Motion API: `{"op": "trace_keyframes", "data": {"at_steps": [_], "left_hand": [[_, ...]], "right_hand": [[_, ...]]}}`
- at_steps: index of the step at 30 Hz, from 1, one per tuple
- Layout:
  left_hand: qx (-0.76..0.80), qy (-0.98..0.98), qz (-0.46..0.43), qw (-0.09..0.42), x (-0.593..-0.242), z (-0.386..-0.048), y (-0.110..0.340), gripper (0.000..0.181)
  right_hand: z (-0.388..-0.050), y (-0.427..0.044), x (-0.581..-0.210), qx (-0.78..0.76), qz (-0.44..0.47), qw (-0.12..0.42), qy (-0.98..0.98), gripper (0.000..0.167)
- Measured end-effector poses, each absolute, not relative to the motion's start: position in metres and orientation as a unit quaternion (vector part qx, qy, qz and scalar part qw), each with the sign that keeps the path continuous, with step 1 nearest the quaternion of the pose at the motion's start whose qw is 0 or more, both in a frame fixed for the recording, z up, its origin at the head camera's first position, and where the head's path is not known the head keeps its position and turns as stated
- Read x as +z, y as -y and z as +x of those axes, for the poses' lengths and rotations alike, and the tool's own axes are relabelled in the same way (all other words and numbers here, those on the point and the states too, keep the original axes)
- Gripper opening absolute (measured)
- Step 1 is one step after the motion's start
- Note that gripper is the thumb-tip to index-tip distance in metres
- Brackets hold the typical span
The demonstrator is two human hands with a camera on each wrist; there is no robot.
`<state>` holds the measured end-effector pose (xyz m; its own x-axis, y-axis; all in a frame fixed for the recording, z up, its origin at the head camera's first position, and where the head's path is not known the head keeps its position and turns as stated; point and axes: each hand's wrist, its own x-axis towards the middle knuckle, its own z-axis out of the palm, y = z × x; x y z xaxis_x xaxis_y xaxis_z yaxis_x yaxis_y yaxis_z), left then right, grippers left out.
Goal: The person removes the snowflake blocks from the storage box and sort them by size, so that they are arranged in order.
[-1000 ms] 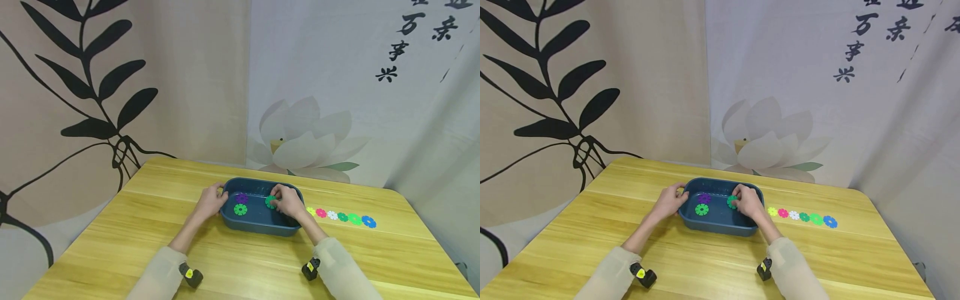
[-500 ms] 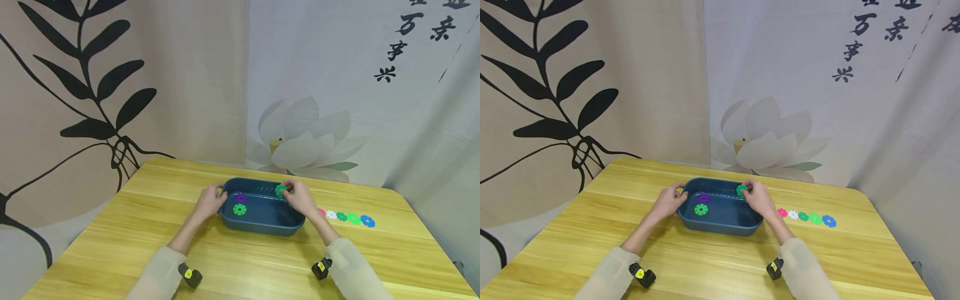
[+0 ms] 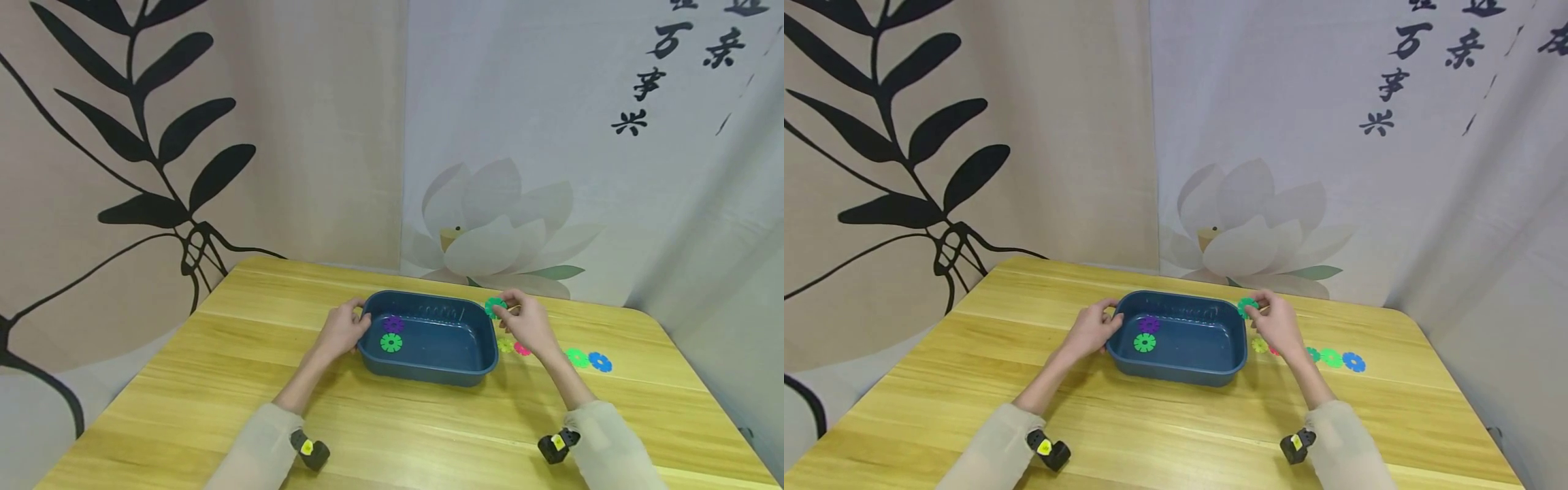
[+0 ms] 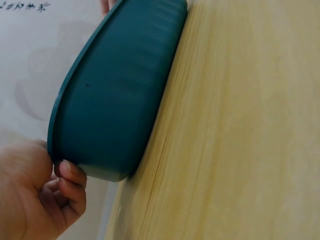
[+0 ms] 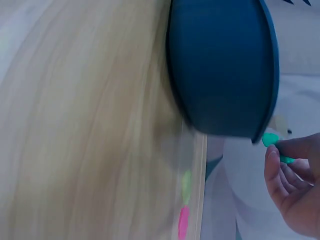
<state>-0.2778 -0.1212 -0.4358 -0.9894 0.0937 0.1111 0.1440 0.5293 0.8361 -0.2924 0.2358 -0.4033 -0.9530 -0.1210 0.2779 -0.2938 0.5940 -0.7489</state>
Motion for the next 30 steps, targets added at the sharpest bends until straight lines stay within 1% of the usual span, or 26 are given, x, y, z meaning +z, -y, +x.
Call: {"op": "trace_keyframes", "data": {"at_steps": [8,15,19,25,30], "left_hand": [[-0.48,0.874,-0.065,0.026,-0.436,-0.278,0.121,0.037],[-0.483,0.873,-0.065,0.024,-0.437,-0.278,0.121,0.037],[-0.484,0.873,-0.063,0.023,-0.437,-0.277,0.121,0.037],[-0.48,0.875,-0.065,0.026,-0.437,-0.278,0.121,0.037],[-0.481,0.873,-0.068,0.027,-0.438,-0.279,0.121,0.038]], "right_hand": [[-0.285,-0.272,-0.406,0.431,0.099,0.095,0.892,0.026],[-0.278,-0.304,-0.413,0.433,0.072,0.08,0.895,0.036],[-0.273,-0.323,-0.416,0.433,0.054,0.073,0.897,0.038],[-0.265,-0.355,-0.421,0.409,0.028,0.08,0.909,0.04],[-0.262,-0.383,-0.426,0.371,0.0,0.101,0.923,0.039]]}}
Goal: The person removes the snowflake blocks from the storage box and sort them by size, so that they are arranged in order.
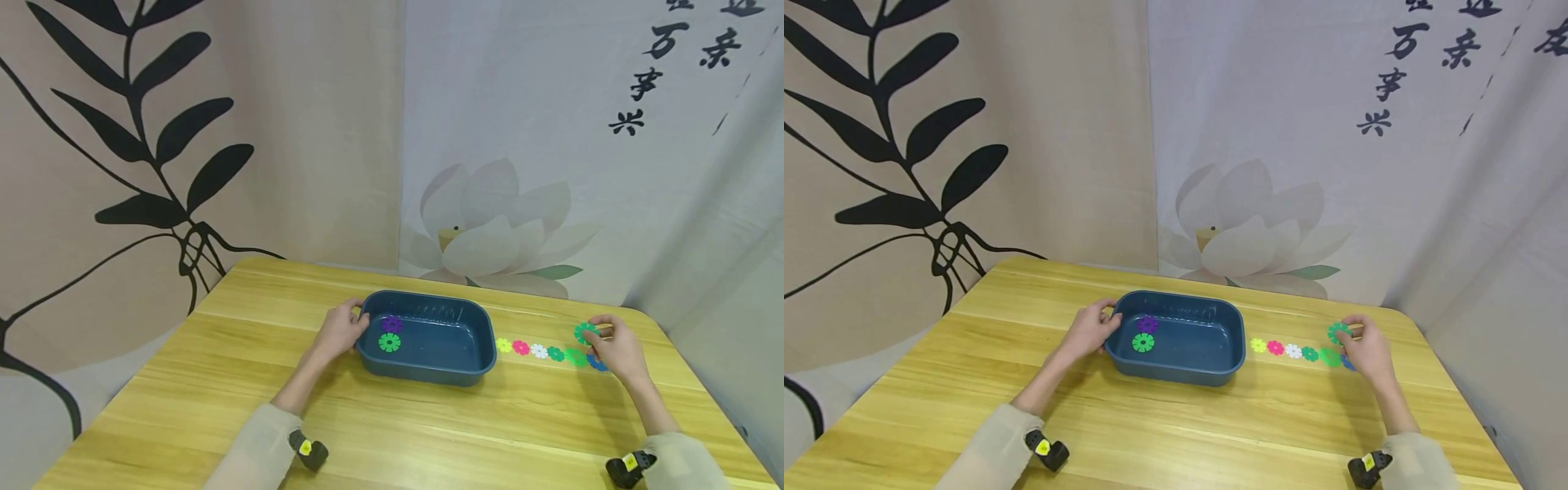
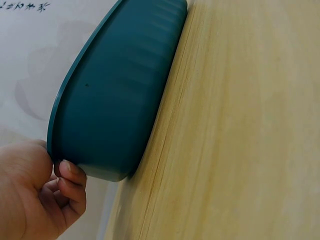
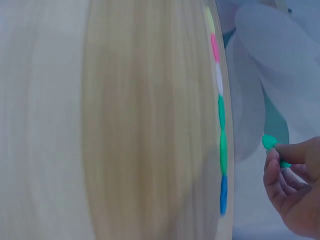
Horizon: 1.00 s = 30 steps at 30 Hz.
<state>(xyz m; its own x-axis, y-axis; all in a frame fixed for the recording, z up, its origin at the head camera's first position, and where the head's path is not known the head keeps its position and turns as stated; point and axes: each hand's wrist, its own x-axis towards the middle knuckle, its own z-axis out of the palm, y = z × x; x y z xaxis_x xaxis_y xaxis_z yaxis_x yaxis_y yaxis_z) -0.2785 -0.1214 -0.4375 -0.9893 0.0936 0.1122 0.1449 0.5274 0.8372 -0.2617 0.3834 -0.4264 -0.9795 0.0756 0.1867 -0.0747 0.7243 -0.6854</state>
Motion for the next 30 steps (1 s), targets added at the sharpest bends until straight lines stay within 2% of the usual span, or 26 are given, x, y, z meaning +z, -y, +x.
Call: {"op": "trace_keyframes", "data": {"at_steps": [8,19,30], "left_hand": [[-0.484,0.871,-0.073,0.031,-0.438,-0.28,0.121,0.037],[-0.479,0.874,-0.071,0.036,-0.44,-0.28,0.121,0.037],[-0.478,0.875,-0.067,0.026,-0.438,-0.28,0.121,0.039]], "right_hand": [[-0.251,-0.42,-0.43,0.336,-0.04,0.11,0.935,0.037],[-0.25,-0.447,-0.44,0.345,-0.11,0.071,0.93,0.031],[-0.253,-0.459,-0.445,0.316,-0.131,0.04,0.939,0.039]]}}
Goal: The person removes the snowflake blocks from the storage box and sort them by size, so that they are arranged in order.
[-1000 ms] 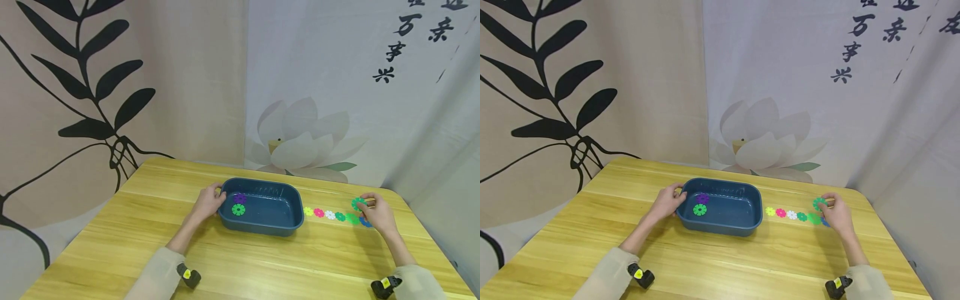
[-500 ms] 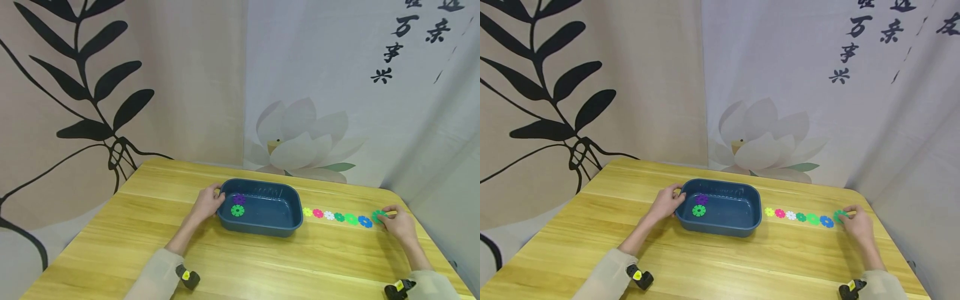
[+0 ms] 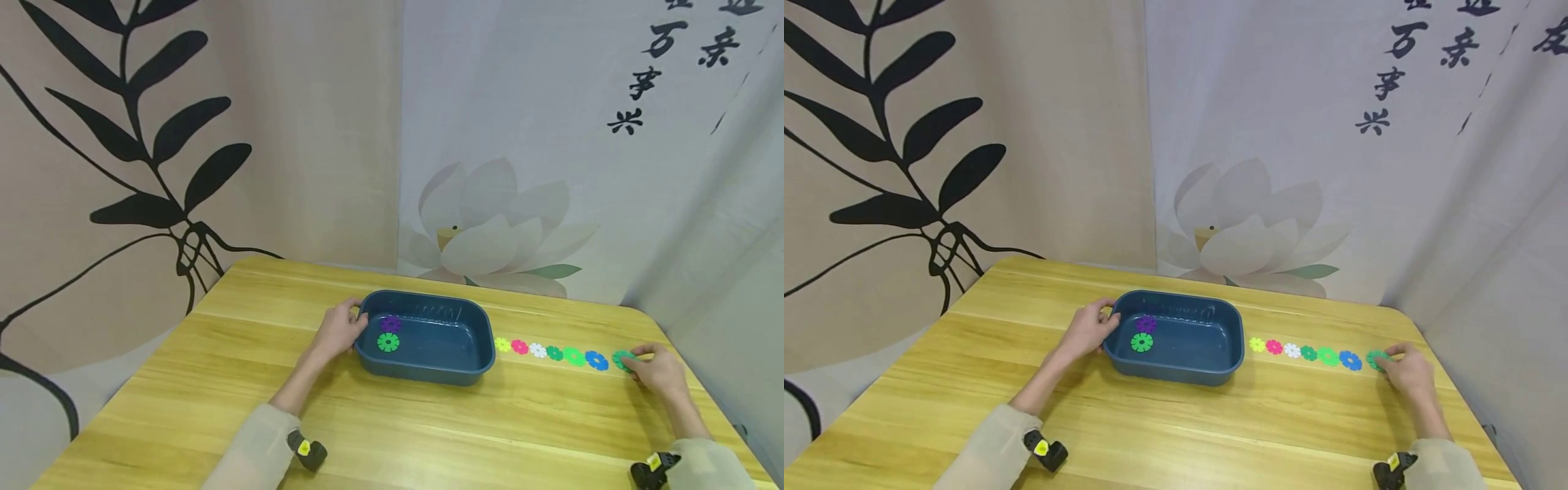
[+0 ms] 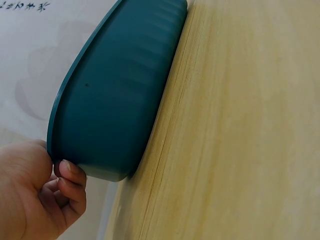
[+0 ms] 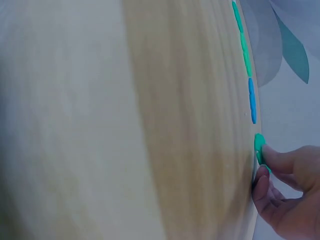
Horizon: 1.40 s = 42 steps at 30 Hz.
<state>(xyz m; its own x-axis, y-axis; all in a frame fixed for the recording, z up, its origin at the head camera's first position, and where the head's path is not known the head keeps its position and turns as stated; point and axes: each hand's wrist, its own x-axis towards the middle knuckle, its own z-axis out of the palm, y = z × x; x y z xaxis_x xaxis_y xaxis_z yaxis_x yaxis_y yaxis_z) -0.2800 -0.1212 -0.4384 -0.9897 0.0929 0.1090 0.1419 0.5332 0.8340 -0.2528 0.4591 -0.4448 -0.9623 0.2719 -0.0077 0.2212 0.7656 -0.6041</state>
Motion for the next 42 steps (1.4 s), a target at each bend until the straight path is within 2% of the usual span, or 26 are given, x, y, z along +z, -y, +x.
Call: {"op": "trace_keyframes", "data": {"at_steps": [7,18,24,34,42], "left_hand": [[-0.478,0.875,-0.066,0.027,-0.439,-0.28,0.121,0.038],[-0.475,0.876,-0.071,0.028,-0.438,-0.281,0.12,0.04],[-0.477,0.876,-0.068,0.027,-0.438,-0.282,0.12,0.039],[-0.485,0.872,-0.068,0.027,-0.437,-0.279,0.122,0.037],[-0.485,0.872,-0.067,0.026,-0.437,-0.279,0.121,0.037]], "right_hand": [[-0.252,-0.457,-0.441,0.269,-0.097,0.023,0.958,0.046],[-0.251,-0.455,-0.439,0.269,-0.092,0.001,0.959,0.051],[-0.251,-0.45,-0.435,0.275,-0.086,0.016,0.958,0.052],[-0.26,-0.408,-0.418,0.266,-0.019,0.068,0.961,0.042],[-0.269,-0.362,-0.404,0.305,0.036,0.063,0.95,0.043]]}}
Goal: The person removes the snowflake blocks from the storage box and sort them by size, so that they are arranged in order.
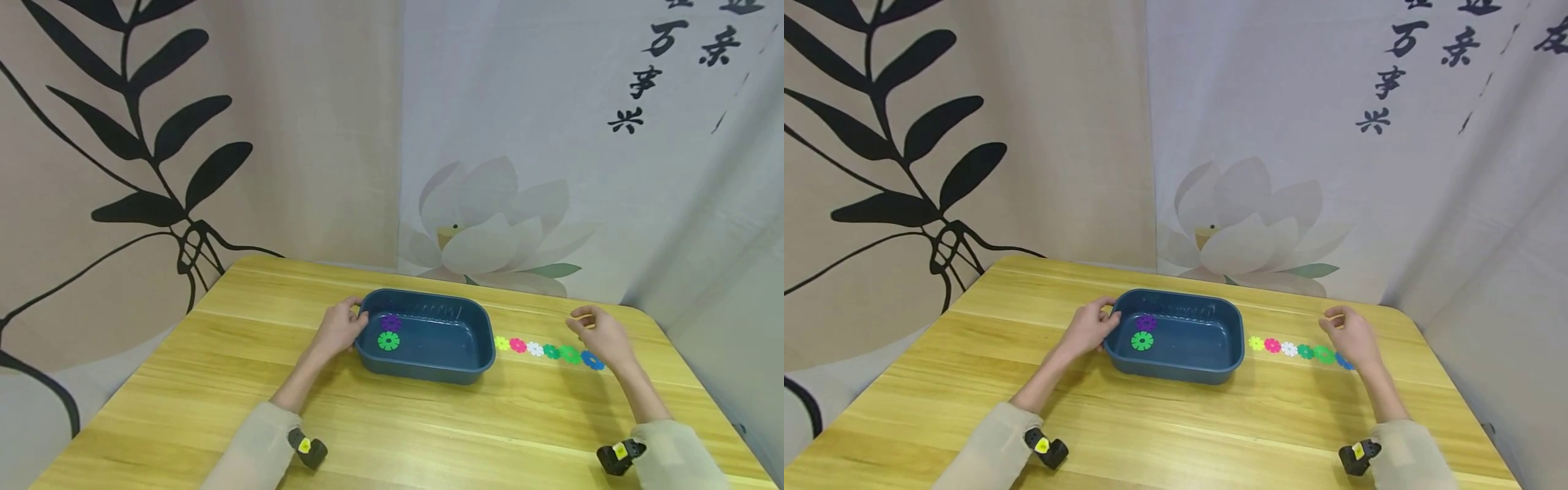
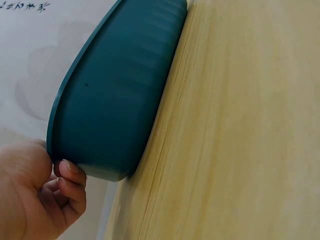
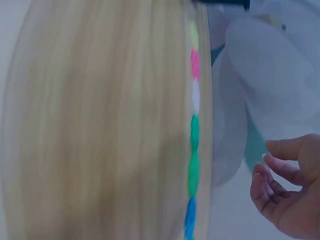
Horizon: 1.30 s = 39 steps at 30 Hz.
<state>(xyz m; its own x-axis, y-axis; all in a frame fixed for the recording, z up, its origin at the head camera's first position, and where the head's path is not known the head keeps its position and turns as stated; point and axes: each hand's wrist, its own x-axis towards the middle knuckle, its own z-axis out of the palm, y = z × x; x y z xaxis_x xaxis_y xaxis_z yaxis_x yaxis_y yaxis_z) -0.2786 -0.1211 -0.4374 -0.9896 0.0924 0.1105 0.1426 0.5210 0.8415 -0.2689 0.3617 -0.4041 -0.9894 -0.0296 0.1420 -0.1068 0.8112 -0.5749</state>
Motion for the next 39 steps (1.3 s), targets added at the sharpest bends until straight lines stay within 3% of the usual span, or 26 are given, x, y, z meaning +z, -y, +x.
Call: {"op": "trace_keyframes", "data": {"at_steps": [10,19,39], "left_hand": [[-0.483,0.872,-0.067,0.025,-0.437,-0.278,0.121,0.039],[-0.487,0.87,-0.071,0.023,-0.438,-0.28,0.118,0.04],[-0.483,0.872,-0.068,0.028,-0.438,-0.279,0.122,0.04]], "right_hand": [[-0.277,-0.288,-0.386,0.325,0.115,0.1,0.934,0.029],[-0.28,-0.224,-0.382,0.351,0.175,0.098,0.915,0.019],[-0.291,-0.111,-0.415,0.3,0.31,-0.068,0.9,0.027]]}}
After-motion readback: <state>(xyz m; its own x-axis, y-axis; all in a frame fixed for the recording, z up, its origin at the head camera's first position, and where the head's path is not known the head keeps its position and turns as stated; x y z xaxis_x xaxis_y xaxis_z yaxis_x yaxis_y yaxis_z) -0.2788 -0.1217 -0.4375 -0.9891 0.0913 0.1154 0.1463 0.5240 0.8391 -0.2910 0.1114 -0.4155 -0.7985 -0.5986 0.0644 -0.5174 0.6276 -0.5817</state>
